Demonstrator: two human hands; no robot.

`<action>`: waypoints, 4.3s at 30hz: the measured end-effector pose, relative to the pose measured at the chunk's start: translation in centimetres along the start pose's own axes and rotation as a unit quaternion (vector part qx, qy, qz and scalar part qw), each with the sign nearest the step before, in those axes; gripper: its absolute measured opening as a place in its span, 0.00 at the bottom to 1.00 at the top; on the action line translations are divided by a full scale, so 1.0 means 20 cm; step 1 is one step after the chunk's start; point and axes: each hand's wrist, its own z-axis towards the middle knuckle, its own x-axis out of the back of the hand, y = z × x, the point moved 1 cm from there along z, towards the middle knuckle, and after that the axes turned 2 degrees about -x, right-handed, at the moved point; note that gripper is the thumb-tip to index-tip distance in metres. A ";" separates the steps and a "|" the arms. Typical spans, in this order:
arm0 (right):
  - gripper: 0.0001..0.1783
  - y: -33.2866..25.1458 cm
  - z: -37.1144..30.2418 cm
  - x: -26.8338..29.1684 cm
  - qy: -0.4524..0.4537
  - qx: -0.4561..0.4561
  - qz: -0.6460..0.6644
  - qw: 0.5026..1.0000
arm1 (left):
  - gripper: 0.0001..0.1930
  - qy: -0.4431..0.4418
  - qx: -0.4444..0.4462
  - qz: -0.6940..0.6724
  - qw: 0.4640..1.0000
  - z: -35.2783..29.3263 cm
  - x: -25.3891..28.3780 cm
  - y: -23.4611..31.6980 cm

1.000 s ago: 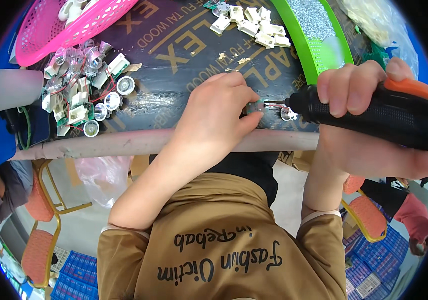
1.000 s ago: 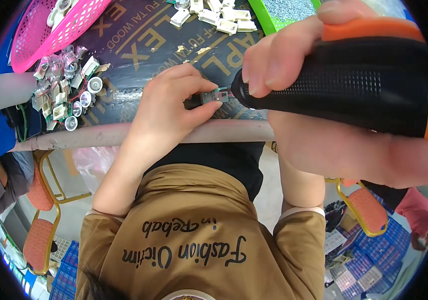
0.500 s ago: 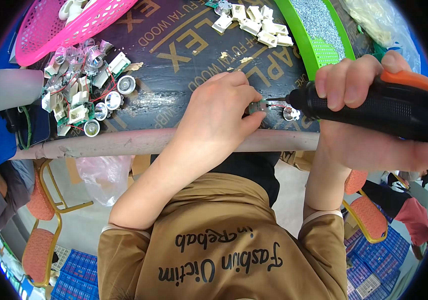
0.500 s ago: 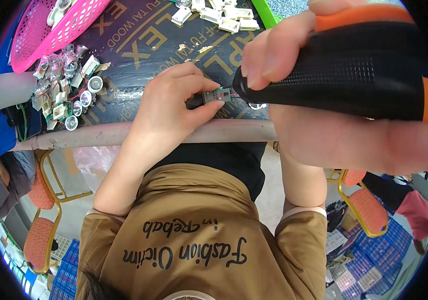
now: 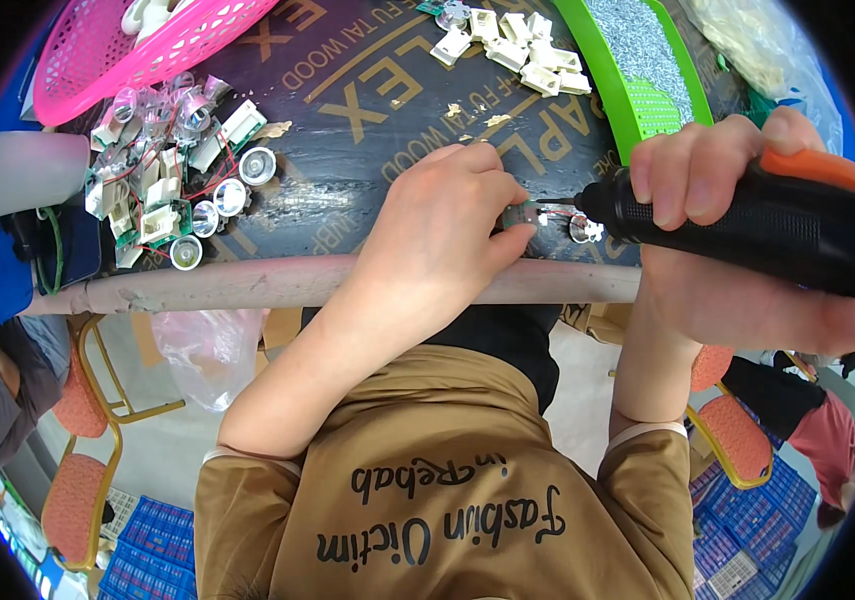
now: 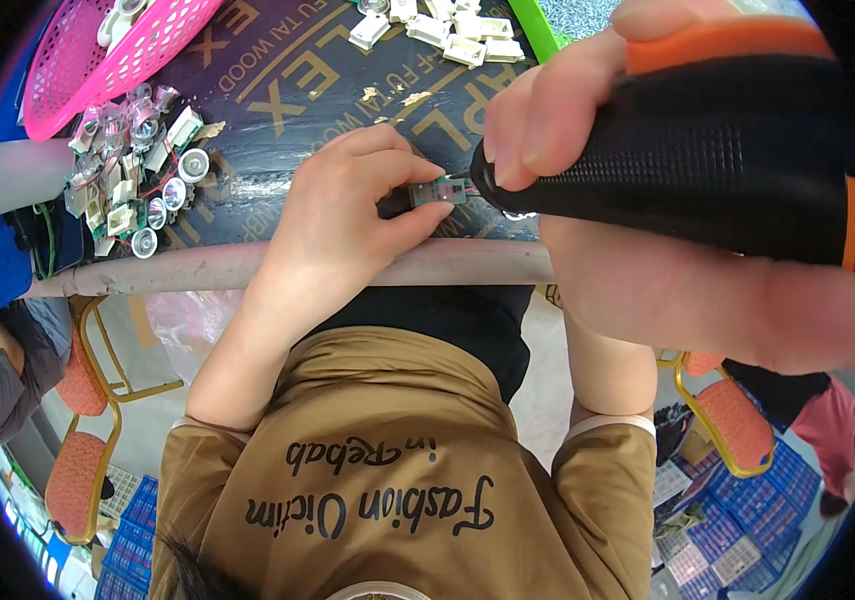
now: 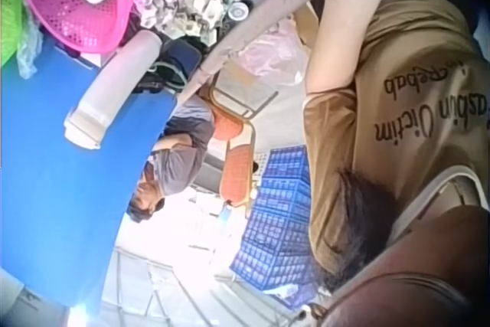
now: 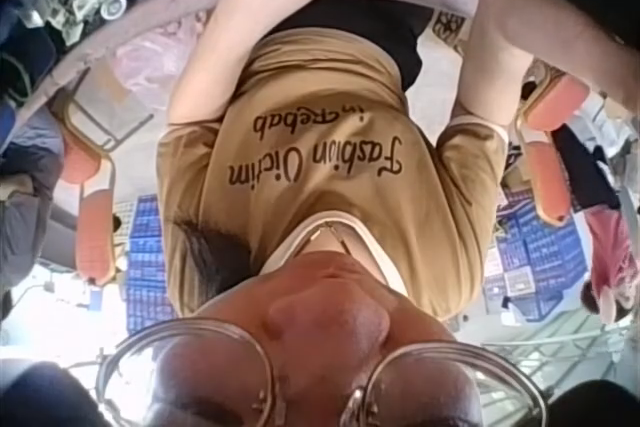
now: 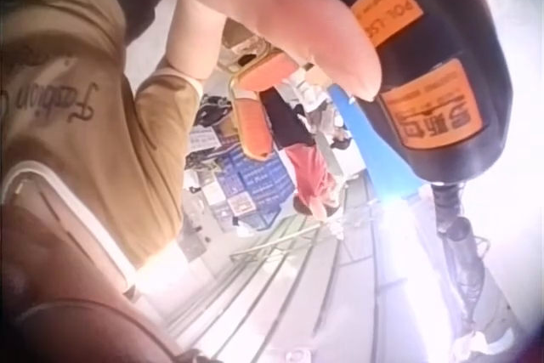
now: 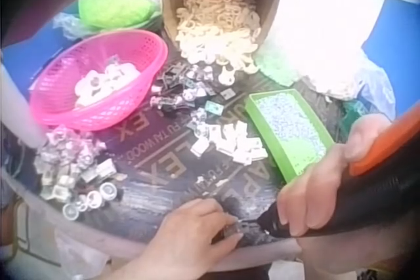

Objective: Assembling small electronic modules into plastic housings using an electric screwdriver.

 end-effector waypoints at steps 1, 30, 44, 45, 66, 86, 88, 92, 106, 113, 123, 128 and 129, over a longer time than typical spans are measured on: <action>0.55 0.00 0.00 0.00 -0.002 -0.002 -0.002 1.000 | 0.10 -0.001 0.000 0.000 1.000 0.00 0.00 0.00; 0.59 -0.12 -0.09 0.06 0.188 0.163 0.131 0.960 | 0.10 -0.011 0.013 -0.019 1.000 0.00 0.00 0.02; 0.52 0.05 -0.19 0.47 0.353 0.172 -0.035 0.919 | 0.09 -0.028 0.056 -0.023 0.998 0.01 0.02 0.04; 0.52 0.05 -0.19 0.47 0.356 0.174 -0.041 0.917 | 0.09 -0.028 0.058 -0.020 0.998 0.01 0.02 0.04; 0.54 0.03 -0.22 0.49 0.328 0.170 -0.036 0.929 | 0.10 -0.019 0.021 -0.035 0.999 0.00 -0.01 0.00; 0.50 -0.06 -0.11 -0.24 0.129 0.108 0.081 0.982 | 0.15 0.008 -0.060 0.028 0.998 -0.03 -0.01 0.00; 0.50 -0.04 -0.09 -0.27 0.122 0.105 0.077 0.984 | 0.16 0.003 -0.057 0.032 0.998 -0.03 0.00 0.00; 0.51 -0.03 -0.07 -0.28 0.113 0.096 0.068 0.987 | 0.15 -0.006 -0.058 0.029 0.998 -0.03 -0.01 0.01; 0.53 0.00 -0.02 -0.24 0.087 0.072 0.039 0.993 | 0.13 0.004 -0.061 0.031 0.998 -0.03 -0.01 0.00; 0.54 0.02 0.01 -0.23 0.077 0.059 0.023 0.995 | 0.13 -0.002 -0.052 0.037 0.998 -0.03 0.00 0.00; 0.55 -0.02 0.00 -0.24 0.059 0.046 -0.006 0.997 | 0.07 -0.025 -0.058 0.018 0.998 -0.03 0.00 0.01; 0.54 0.00 -0.01 -0.23 0.029 0.038 0.036 0.998 | 0.07 -0.021 -0.059 0.026 0.998 -0.03 -0.01 0.01; 0.54 -0.01 0.00 -0.23 0.027 0.039 0.036 0.998 | 0.07 -0.018 -0.061 0.035 0.997 -0.03 -0.01 0.01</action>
